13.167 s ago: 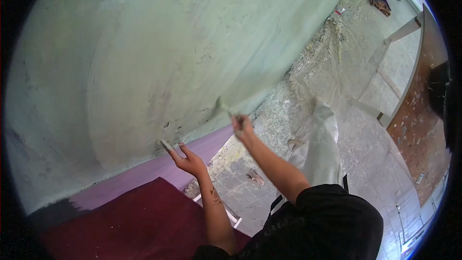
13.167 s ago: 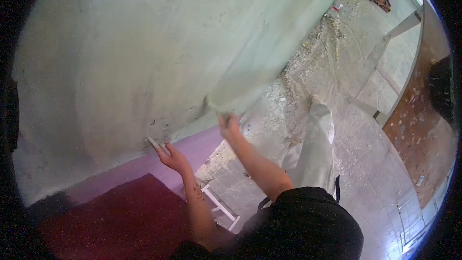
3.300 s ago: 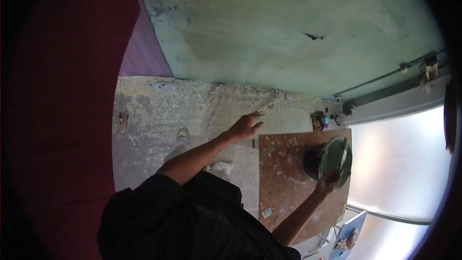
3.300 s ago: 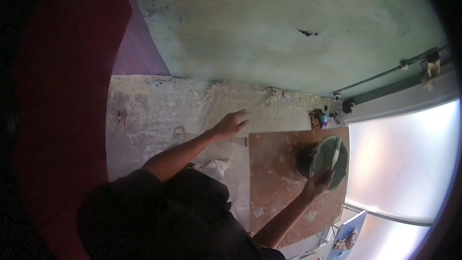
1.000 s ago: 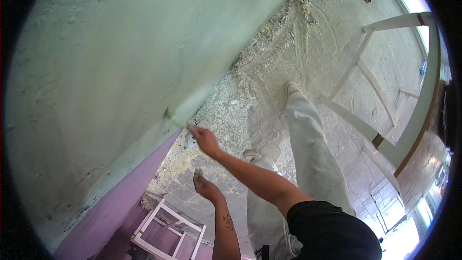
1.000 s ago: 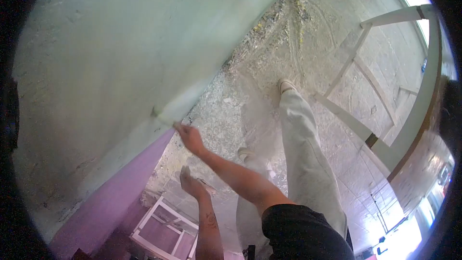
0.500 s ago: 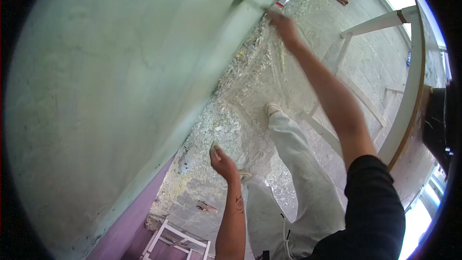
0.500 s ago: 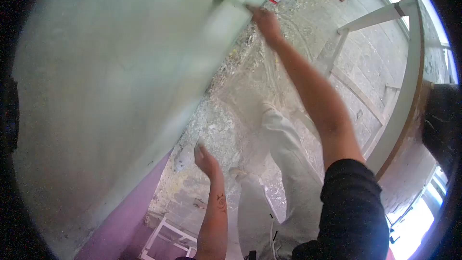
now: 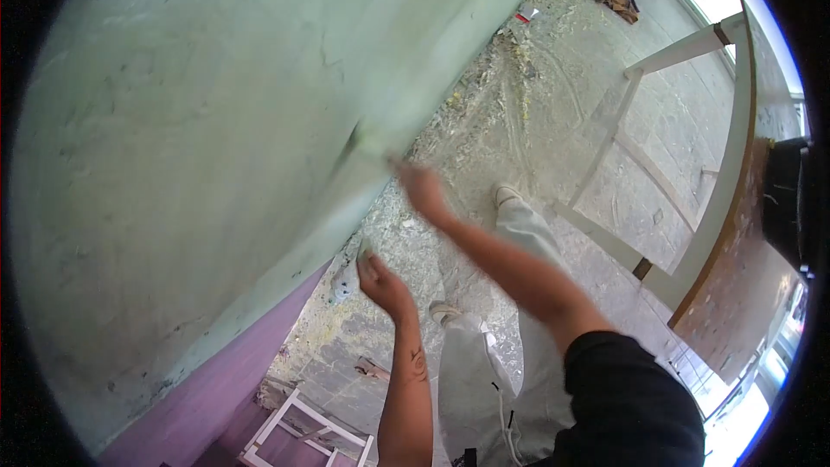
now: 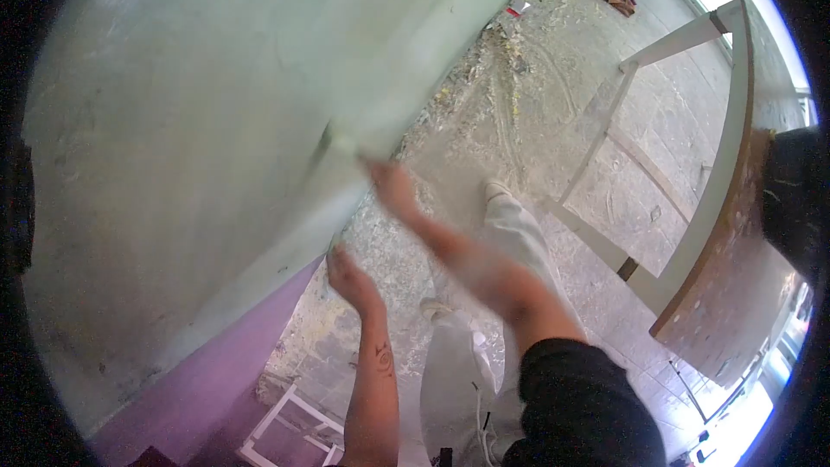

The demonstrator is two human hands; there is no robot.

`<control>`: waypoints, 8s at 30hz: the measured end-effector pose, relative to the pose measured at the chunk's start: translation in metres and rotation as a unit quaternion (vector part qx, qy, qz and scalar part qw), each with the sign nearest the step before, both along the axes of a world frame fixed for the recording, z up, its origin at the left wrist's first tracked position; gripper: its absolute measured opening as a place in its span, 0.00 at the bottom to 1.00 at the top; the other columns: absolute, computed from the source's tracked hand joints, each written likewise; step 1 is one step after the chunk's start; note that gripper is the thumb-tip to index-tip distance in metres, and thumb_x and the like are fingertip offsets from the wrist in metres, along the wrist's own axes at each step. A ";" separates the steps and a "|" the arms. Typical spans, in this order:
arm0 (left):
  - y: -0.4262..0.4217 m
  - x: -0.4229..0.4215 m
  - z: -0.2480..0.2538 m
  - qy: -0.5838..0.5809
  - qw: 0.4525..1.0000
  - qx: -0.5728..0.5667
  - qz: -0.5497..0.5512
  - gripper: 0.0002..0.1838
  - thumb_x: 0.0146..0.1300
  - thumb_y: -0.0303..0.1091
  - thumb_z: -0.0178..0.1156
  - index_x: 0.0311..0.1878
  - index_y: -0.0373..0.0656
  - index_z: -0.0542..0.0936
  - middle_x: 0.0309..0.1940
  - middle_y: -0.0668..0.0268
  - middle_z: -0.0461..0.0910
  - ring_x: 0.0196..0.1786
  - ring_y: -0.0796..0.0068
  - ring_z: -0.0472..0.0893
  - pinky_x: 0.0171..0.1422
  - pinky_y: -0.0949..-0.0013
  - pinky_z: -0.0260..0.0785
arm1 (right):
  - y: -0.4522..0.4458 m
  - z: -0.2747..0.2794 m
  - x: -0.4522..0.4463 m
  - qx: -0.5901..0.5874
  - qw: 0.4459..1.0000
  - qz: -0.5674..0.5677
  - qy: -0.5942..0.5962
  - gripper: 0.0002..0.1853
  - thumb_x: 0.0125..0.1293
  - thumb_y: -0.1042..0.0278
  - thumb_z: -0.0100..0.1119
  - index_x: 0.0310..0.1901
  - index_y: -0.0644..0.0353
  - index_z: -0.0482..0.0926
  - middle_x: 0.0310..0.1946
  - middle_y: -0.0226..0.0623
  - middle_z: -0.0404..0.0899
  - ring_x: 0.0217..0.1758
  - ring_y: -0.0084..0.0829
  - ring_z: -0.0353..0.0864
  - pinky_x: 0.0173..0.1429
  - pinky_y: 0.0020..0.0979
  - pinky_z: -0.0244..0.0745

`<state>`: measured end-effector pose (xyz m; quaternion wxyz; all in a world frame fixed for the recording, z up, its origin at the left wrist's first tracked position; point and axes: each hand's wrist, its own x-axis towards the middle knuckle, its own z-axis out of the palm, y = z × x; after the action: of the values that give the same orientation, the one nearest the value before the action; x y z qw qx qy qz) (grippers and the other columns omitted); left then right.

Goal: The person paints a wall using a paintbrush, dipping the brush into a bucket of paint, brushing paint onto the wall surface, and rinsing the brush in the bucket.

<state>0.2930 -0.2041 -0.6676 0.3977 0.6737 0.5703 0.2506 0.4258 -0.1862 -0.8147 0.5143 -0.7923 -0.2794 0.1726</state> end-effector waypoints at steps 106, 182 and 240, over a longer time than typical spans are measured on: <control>-0.057 -0.224 0.018 0.142 0.978 -0.071 0.133 0.22 0.70 0.36 0.43 0.54 0.23 0.71 0.52 0.42 0.74 0.57 0.52 0.75 0.63 0.61 0.64 | 0.005 0.249 -0.146 0.044 0.925 0.143 0.348 0.19 0.70 0.53 0.49 0.57 0.50 0.76 0.39 0.40 0.84 0.33 0.22 0.76 0.45 0.27 0.73; -0.002 -0.220 -0.033 -0.128 0.948 -0.145 0.252 0.26 0.70 0.46 0.47 0.63 0.36 0.68 0.58 0.56 0.73 0.61 0.63 0.72 0.60 0.61 0.66 | 0.032 0.014 -0.128 -0.124 0.929 0.090 0.337 0.23 0.64 0.73 0.43 0.60 0.51 0.74 0.49 0.33 0.80 0.36 0.22 0.76 0.41 0.28 0.72; 0.007 -0.314 -0.006 -0.192 0.922 -0.017 0.335 0.23 0.71 0.38 0.40 0.61 0.34 0.70 0.58 0.57 0.72 0.61 0.64 0.72 0.62 0.63 0.66 | 0.077 0.156 -0.401 0.039 0.829 0.165 0.532 0.19 0.64 0.53 0.58 0.53 0.54 0.78 0.21 0.22 0.65 0.18 0.12 0.57 0.20 0.17 0.52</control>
<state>-0.0209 -0.1967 -0.6733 0.4039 0.3757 0.6791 0.4843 0.0251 -0.1096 -0.6591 0.5773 -0.4992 -0.0959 0.6390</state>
